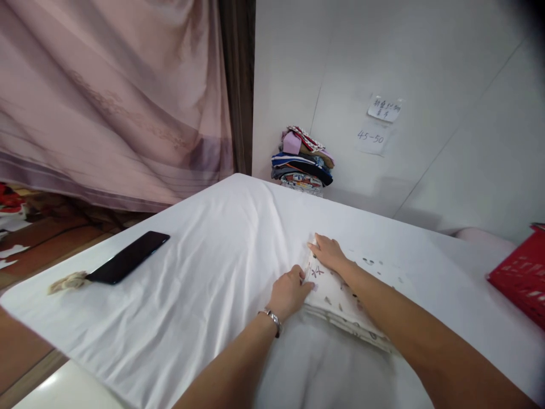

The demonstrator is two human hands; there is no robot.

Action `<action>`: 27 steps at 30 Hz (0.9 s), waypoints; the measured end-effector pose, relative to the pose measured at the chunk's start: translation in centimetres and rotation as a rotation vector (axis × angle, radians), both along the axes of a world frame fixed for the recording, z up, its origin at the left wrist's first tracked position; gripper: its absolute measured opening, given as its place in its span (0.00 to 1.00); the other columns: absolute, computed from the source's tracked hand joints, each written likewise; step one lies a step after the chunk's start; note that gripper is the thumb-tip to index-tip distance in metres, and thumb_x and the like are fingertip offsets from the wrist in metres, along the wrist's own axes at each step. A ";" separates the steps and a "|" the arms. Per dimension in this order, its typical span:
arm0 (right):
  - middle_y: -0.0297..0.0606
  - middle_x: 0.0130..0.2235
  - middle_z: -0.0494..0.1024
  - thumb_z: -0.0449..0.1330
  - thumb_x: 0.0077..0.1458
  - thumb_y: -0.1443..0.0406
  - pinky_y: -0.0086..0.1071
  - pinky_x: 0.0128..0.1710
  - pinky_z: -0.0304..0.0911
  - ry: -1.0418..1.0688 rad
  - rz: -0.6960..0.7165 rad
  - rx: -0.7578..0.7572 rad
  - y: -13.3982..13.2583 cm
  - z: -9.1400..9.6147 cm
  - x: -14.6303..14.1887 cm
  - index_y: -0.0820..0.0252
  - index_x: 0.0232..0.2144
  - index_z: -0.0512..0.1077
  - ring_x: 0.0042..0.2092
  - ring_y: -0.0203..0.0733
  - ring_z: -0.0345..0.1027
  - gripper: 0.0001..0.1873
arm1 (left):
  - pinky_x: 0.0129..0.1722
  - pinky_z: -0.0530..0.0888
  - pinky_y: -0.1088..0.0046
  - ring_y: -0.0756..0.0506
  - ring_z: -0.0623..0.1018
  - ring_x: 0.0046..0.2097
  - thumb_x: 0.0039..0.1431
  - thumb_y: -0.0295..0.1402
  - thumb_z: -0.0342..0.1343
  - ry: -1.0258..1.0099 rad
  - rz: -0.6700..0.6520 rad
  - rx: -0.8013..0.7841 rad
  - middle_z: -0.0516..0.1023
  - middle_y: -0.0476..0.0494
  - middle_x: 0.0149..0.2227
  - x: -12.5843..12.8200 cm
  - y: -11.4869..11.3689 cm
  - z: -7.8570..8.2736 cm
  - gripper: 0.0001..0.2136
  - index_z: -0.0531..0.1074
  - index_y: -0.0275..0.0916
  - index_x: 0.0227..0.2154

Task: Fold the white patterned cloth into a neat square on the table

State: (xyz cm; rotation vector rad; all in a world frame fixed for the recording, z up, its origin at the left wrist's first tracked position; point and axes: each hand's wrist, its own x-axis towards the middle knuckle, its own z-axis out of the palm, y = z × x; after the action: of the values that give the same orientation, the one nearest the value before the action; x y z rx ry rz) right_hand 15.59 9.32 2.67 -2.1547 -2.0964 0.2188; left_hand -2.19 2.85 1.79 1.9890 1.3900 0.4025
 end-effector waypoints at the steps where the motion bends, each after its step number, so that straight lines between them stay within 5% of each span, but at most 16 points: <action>1: 0.48 0.56 0.62 0.40 0.59 0.53 0.45 0.55 0.40 0.002 -0.001 0.002 -0.2 0.1 -0.1 0.62 0.55 0.56 0.59 0.49 0.49 0.27 | 0.30 0.63 0.74 0.46 0.74 0.36 0.53 0.42 0.52 0.000 0.002 0.001 0.75 0.48 0.34 0.0 0.0 -0.1 0.11 0.64 0.42 0.35; 9: 0.44 0.64 0.41 0.39 0.57 0.49 0.45 0.59 0.28 -0.052 0.081 -0.005 -2.1 -1.2 -2.2 0.66 0.60 0.49 0.64 0.48 0.29 0.35 | 0.29 0.62 0.74 0.46 0.74 0.36 0.52 0.41 0.53 0.008 0.006 0.031 0.75 0.49 0.33 0.0 0.1 -0.4 0.10 0.64 0.41 0.33; 16: 0.41 0.65 0.39 0.35 0.57 0.47 0.43 0.60 0.28 0.104 0.073 -0.077 -3.7 0.3 -2.4 0.64 0.62 0.42 0.64 0.44 0.27 0.38 | 0.28 0.60 0.75 0.47 0.73 0.33 0.52 0.39 0.51 0.002 0.014 0.013 0.74 0.49 0.30 0.0 0.2 -0.1 0.09 0.64 0.40 0.32; 21: 0.42 0.64 0.42 0.35 0.58 0.49 0.42 0.60 0.24 0.129 0.167 -0.077 -5.9 -0.1 -3.4 0.65 0.61 0.47 0.64 0.43 0.26 0.36 | 0.29 0.61 0.75 0.47 0.73 0.34 0.54 0.37 0.48 0.016 0.017 0.045 0.74 0.46 0.34 0.0 0.3 0.0 0.07 0.64 0.40 0.33; 27: 0.37 0.65 0.39 0.36 0.57 0.48 0.40 0.61 0.27 0.240 0.083 -0.060 -7.5 1.9 -2.0 0.60 0.62 0.40 0.64 0.40 0.27 0.36 | 0.27 0.60 0.75 0.48 0.73 0.32 0.51 0.40 0.52 -0.015 0.018 -0.017 0.73 0.49 0.29 -0.2 0.3 0.4 0.09 0.63 0.40 0.30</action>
State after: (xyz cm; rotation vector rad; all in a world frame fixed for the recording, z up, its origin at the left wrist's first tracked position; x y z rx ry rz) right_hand 13.63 1.80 4.58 -1.9612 -2.0664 0.5278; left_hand -2.38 3.13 2.20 1.9570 1.3982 0.4113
